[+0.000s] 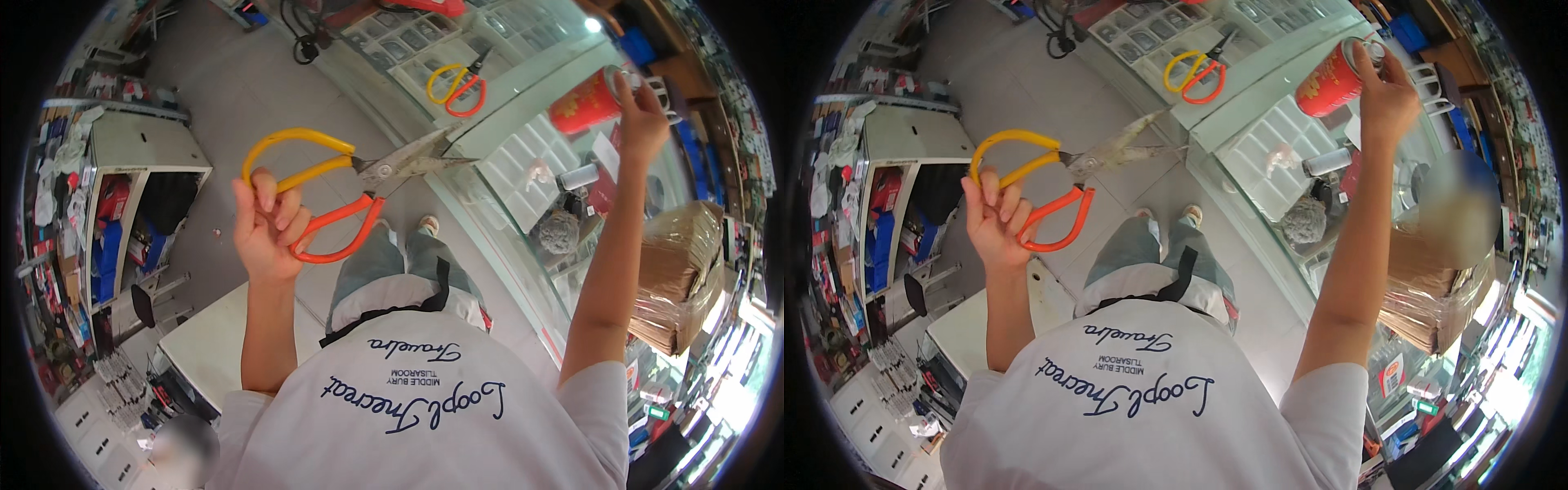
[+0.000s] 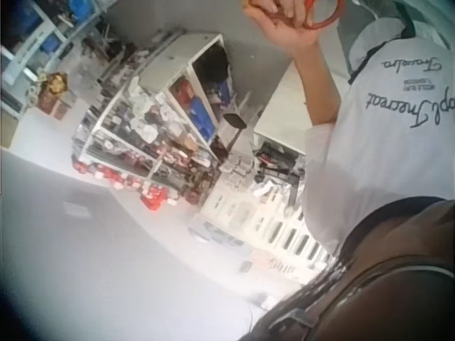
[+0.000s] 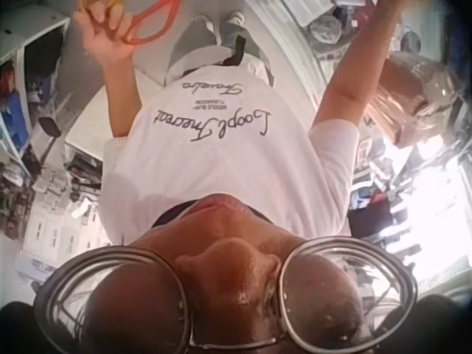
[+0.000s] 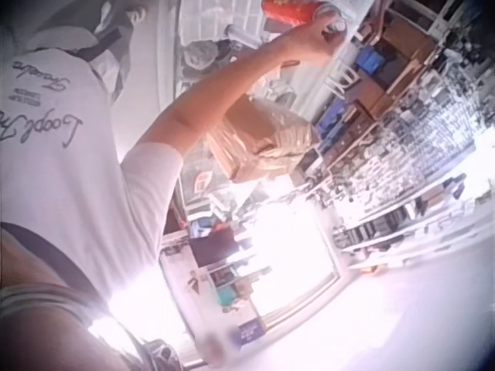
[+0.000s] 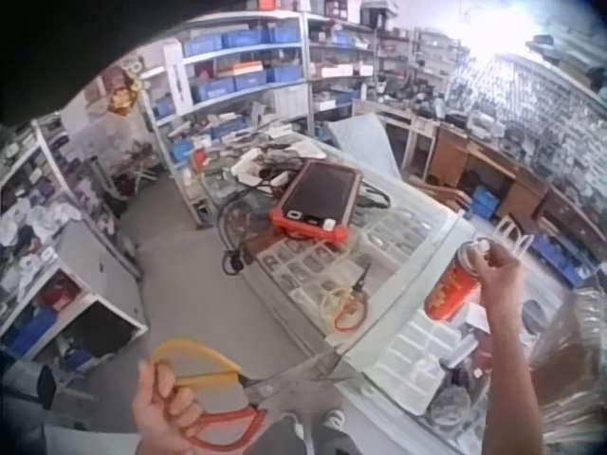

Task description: The person washes a yellow comb and a blue brush under running water in a sink, then scrubs them with a small brush. They then pick up a pair of scissors, wipe them with a tissue, and spray them with a red aerosol can.

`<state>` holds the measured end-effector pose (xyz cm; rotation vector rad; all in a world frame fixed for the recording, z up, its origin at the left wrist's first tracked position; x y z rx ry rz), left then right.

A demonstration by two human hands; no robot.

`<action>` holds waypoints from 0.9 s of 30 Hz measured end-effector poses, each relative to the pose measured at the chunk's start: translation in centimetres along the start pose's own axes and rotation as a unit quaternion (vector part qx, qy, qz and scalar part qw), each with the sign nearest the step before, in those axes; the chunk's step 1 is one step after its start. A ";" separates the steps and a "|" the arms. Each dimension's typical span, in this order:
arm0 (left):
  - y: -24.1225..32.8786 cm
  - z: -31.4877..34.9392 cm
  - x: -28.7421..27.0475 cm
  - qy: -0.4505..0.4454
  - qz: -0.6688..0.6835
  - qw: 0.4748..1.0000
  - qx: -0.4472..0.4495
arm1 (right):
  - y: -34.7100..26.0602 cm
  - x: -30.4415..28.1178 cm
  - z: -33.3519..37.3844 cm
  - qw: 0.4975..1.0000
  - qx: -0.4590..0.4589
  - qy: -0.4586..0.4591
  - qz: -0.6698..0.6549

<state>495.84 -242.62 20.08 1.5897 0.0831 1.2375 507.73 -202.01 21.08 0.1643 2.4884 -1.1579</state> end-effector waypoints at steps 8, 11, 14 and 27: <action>0.5 -4.5 -0.5 -0.062 -0.010 0.997 -0.035 | 0.0 -2.9 2.6 1.000 0.009 -0.008 -0.028; 1.0 -6.8 -0.7 -0.122 -0.013 0.991 -0.054 | -1.7 -3.1 9.2 0.983 0.094 -0.158 0.010; 1.4 -10.0 -0.7 -0.147 -0.008 0.982 -0.116 | -2.2 -0.1 14.2 0.955 0.083 -0.225 0.175; -2.1 -15.3 3.3 -0.371 -0.001 0.886 -0.279 | -17.2 4.3 25.2 0.573 0.354 0.165 -0.720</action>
Point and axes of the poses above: each hand's wrist, its own z-axis away from the middle knuckle, its own x-axis out of the palm, y = z × x, the point moved 1 cm from there along -z, towards the middle knuckle, and after that the axes turned 13 degrees about -z, right-handed, at the moved point
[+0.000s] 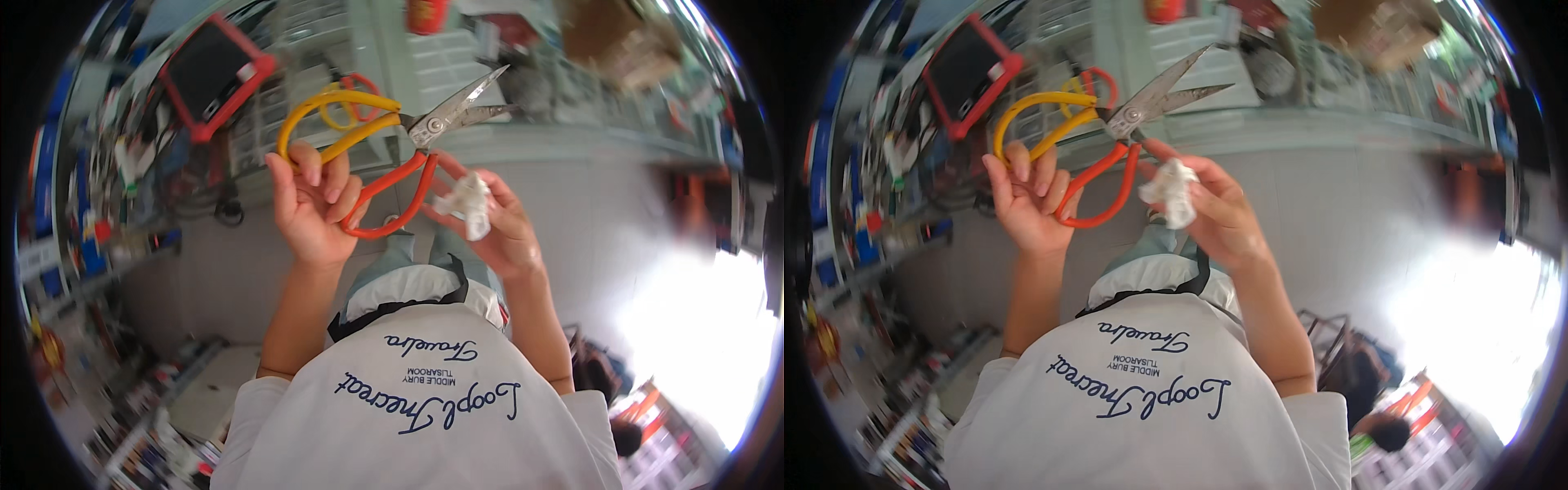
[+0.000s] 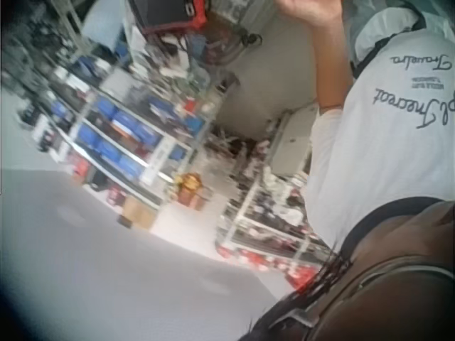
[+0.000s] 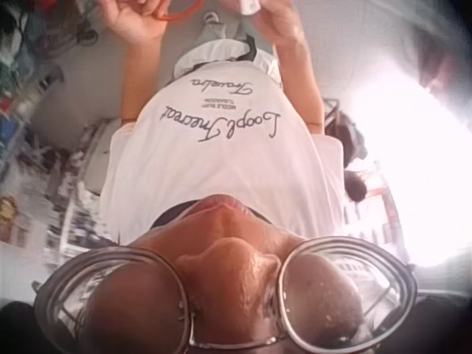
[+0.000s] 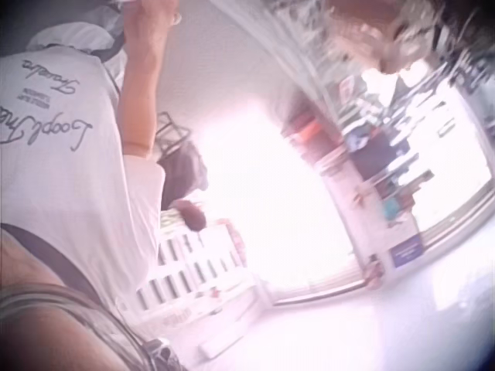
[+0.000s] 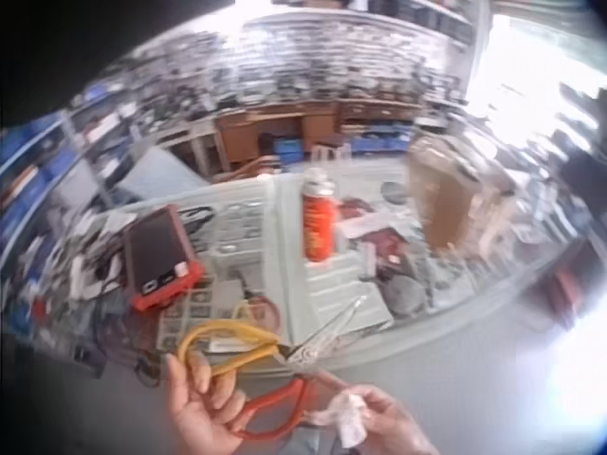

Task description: The person washes a yellow comb and a blue brush under running water in a sink, then scrubs them with a small brush. They then pick up a pair of scissors, wipe them with a tissue, and spray them with a red aerosol can.

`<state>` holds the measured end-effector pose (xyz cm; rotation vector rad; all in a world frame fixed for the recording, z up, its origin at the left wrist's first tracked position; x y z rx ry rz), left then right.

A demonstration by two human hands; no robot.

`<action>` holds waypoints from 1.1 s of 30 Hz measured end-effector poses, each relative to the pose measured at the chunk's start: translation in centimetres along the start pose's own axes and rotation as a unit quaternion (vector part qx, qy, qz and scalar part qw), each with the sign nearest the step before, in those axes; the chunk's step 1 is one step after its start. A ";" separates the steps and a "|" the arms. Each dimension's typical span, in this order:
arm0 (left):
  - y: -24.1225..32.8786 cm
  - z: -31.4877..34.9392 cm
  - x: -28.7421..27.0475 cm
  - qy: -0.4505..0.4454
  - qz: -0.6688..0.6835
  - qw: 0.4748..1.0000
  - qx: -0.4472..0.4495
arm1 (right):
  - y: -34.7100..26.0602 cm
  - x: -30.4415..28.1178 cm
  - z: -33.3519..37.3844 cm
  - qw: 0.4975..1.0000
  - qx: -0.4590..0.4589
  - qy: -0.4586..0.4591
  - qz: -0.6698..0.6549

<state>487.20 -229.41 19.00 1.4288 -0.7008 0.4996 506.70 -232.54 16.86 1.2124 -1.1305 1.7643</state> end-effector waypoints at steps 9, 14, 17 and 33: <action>-11.4 3.3 6.7 -0.293 -0.091 0.920 -0.243 | -2.8 -1.5 11.6 0.893 -0.357 0.266 0.063; -15.9 3.9 9.8 -0.278 -0.296 0.863 -0.302 | -5.1 -4.4 21.0 0.836 -0.389 0.330 0.203; -18.8 5.7 15.5 -0.425 -0.454 0.755 -0.207 | -6.0 -5.4 25.2 0.834 -0.366 0.349 0.221; -32.4 15.3 26.7 -0.340 -0.420 0.775 -0.329 | -10.5 -10.3 37.6 0.772 -0.498 0.394 0.039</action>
Point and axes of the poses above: each hand's wrist, its own z-axis away from the middle knuckle, its own x-axis out of the palm, y = z × x, the point moved 1 cm from there along -z, towards the middle knuckle, and after that the axes turned 13 degrees about -z, right-handed, at the moved point
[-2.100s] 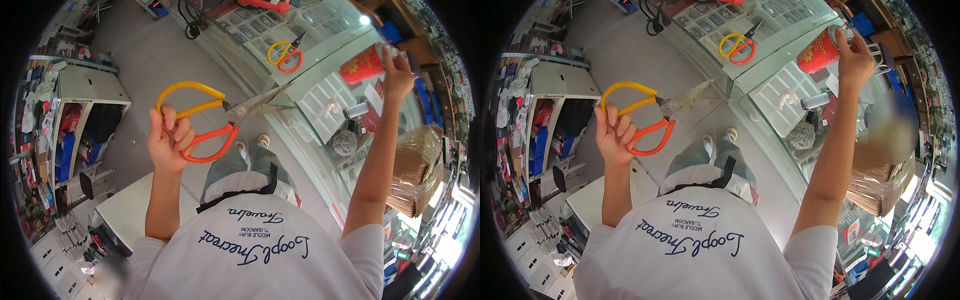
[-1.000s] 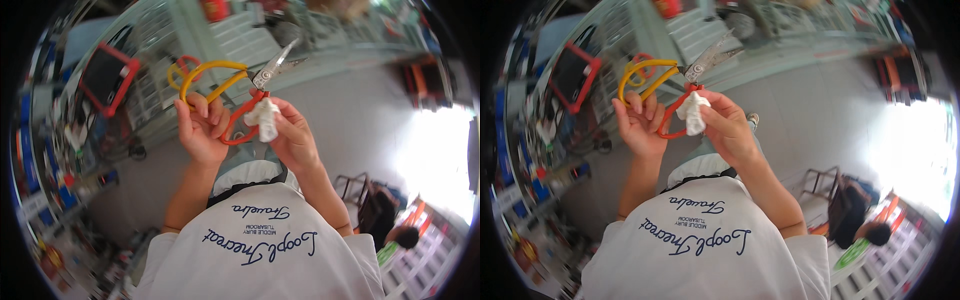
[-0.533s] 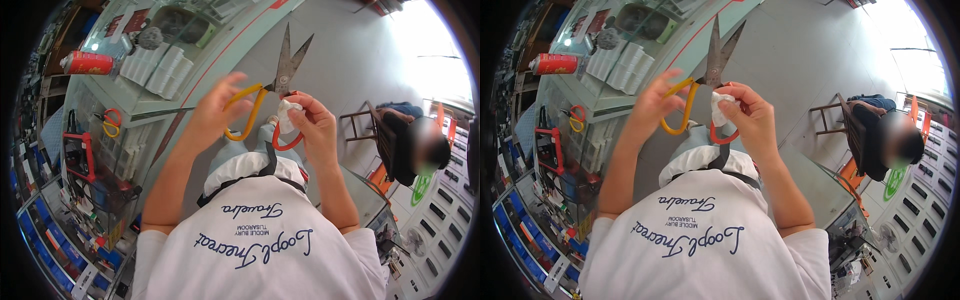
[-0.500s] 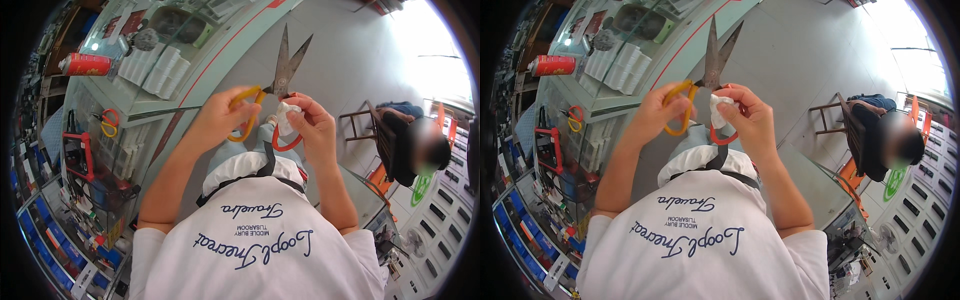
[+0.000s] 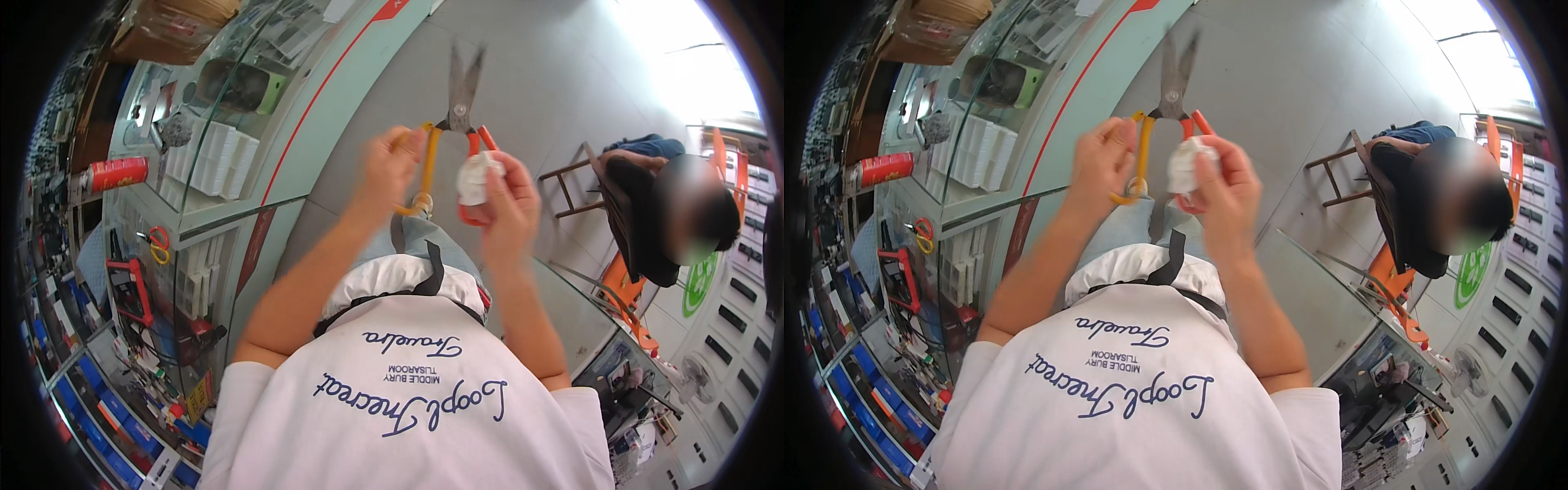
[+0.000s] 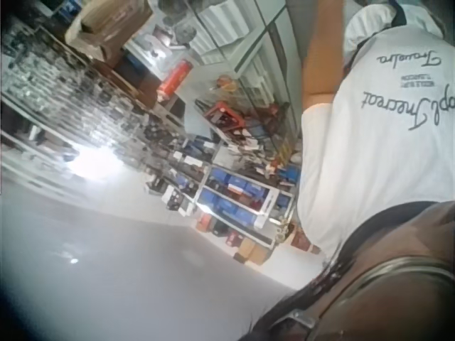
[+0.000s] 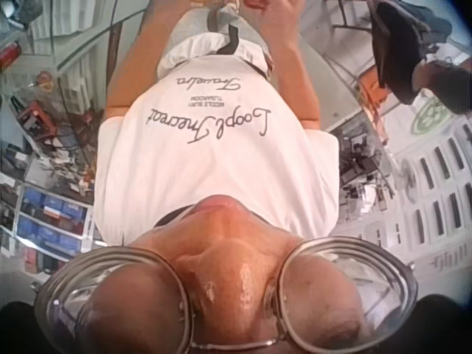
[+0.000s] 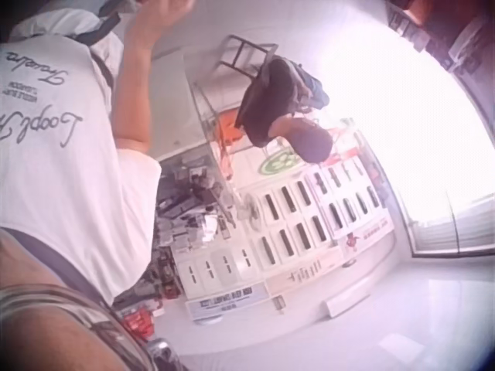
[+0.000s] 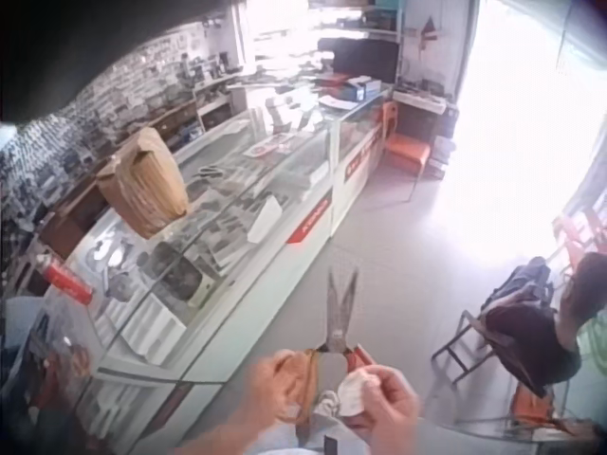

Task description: The person washes a yellow comb and a blue brush under running water in a sink, then scrubs them with a small brush. They then pick up a pair of scissors, wipe them with a tissue, and spray them with a red aerosol can.

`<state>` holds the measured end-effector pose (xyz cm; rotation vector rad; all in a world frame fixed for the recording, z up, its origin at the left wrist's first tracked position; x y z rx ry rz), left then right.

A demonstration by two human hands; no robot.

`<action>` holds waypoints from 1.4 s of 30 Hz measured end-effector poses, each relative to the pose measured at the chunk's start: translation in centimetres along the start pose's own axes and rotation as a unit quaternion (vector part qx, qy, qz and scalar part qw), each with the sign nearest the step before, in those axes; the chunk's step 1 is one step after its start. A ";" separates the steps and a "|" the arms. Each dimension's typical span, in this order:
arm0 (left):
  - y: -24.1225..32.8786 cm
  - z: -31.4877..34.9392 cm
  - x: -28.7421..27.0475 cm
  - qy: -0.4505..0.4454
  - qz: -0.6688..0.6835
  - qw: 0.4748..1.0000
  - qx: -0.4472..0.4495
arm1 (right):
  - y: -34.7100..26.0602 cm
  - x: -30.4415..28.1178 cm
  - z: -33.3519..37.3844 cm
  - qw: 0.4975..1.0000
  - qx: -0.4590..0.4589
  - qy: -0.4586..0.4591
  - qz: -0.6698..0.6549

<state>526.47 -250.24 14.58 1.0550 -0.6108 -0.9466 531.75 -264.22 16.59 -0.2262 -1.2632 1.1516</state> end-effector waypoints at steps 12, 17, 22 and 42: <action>-3.8 -5.6 -1.9 -0.167 -0.079 0.981 -0.052 | -0.1 -7.1 -3.9 0.992 0.119 -0.002 0.030; -4.3 -4.4 2.1 0.028 0.053 0.998 -0.031 | 4.4 -1.9 -4.2 0.995 -0.021 0.066 -0.078; -3.1 -6.4 -1.9 -0.092 -0.065 0.994 0.014 | 2.3 -3.7 -4.9 0.995 0.047 -0.012 -0.082; -0.9 -6.6 0.1 -0.051 0.020 0.998 0.020 | 1.7 1.0 -5.7 0.989 -0.026 0.027 -0.144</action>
Point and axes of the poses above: each hand's wrist, its own z-axis away from the middle knuckle, its own x-axis out of the palm, y = z × x, the point moved 1 cm from there along -z, towards the middle knuckle, and after that the axes turned 13 degrees about -z, right-handed, at the moved point
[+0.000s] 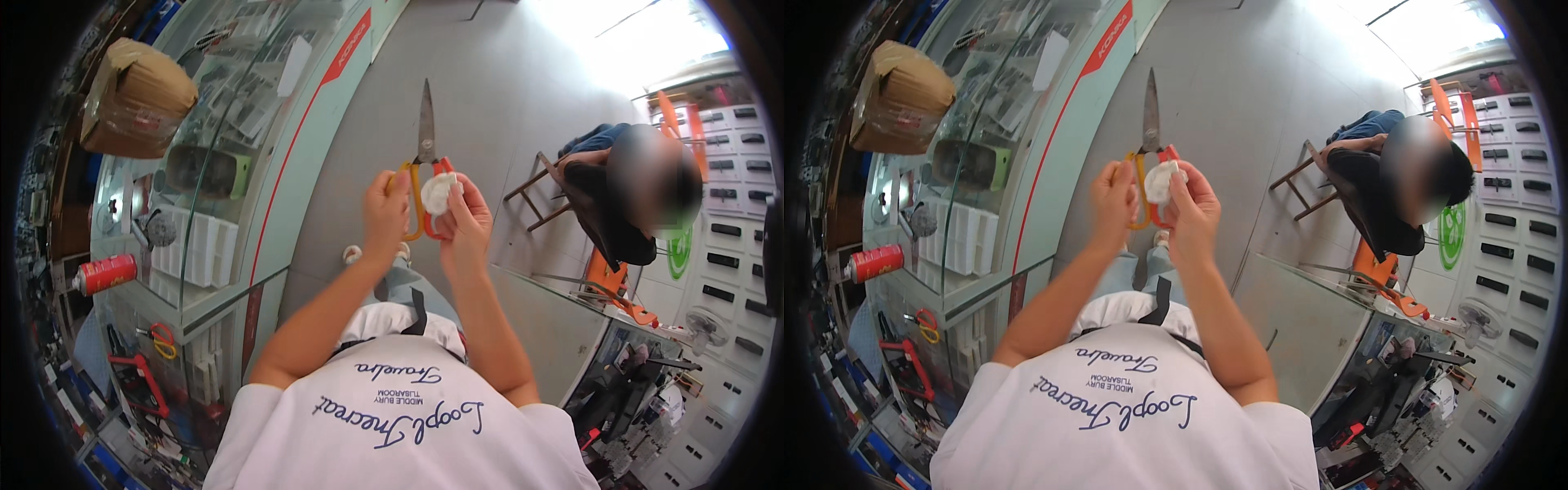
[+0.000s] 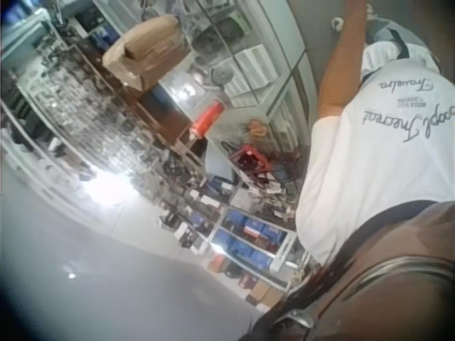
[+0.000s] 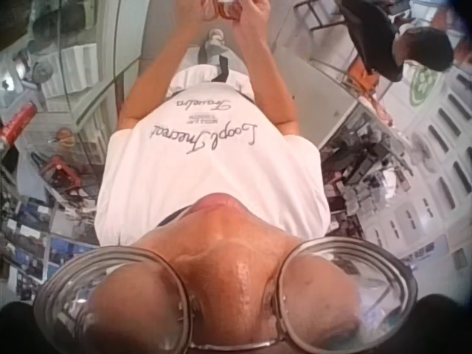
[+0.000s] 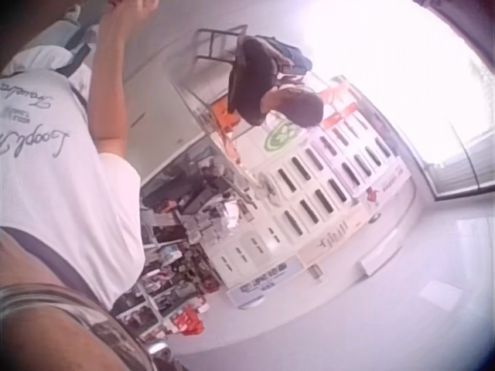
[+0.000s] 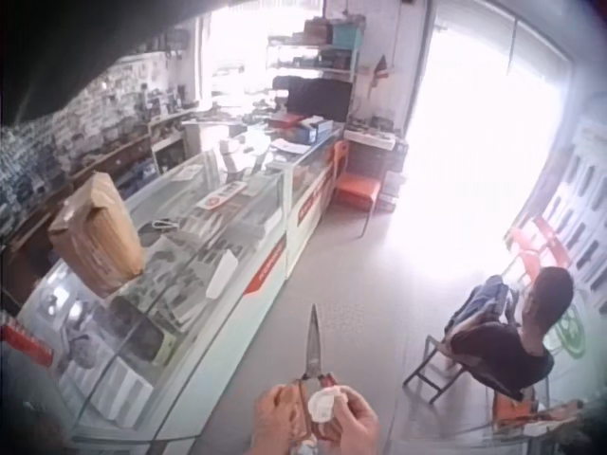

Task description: The person washes a yellow comb and a blue brush under running water in a sink, then scrubs them with a small brush. They then pick up a pair of scissors, wipe them with a tissue, and spray them with a red aerosol can.

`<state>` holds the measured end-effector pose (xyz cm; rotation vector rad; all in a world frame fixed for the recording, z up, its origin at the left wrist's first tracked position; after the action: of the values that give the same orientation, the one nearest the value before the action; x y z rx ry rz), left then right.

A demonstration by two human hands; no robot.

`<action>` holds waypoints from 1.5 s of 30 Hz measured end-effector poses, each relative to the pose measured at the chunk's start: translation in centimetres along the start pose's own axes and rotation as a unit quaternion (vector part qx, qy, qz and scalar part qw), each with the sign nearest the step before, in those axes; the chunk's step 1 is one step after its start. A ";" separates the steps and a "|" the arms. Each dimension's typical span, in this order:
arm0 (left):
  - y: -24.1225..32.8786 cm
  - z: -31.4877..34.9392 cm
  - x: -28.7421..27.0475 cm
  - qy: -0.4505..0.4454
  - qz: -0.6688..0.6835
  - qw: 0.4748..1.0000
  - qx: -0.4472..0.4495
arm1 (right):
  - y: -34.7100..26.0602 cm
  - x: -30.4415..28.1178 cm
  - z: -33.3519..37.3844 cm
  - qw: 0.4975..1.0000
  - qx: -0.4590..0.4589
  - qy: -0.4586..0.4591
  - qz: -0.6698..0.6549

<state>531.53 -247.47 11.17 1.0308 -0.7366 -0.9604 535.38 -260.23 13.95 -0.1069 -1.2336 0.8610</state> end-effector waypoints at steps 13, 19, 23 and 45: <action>1.0 -1.2 -0.2 0.014 -0.031 0.998 0.046 | -1.5 -0.3 -0.8 0.996 -0.002 0.028 0.088; 4.2 -2.2 -3.1 -0.122 -0.054 0.991 -0.028 | -5.0 -1.0 -0.9 0.986 0.070 -0.050 0.142; 1.8 -0.1 2.1 0.085 0.096 0.991 0.037 | 1.5 1.3 -0.3 0.987 -0.114 0.065 0.088; 4.1 -0.4 -2.5 0.162 -0.229 0.941 0.189 | -1.9 -0.5 -0.6 0.998 0.015 -0.053 -0.005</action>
<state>532.02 -244.23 14.67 1.7068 -0.4143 -1.0250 536.83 -261.64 14.30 -0.0309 -1.3189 0.8844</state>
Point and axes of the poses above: each hand's wrist, its own z-axis away from the middle knuckle, its own x-axis out of the palm, y = z × x, the point moved 1 cm from there along -z, towards the middle knuckle, and after that the axes turned 13 degrees about -z, right-handed, at the moved point
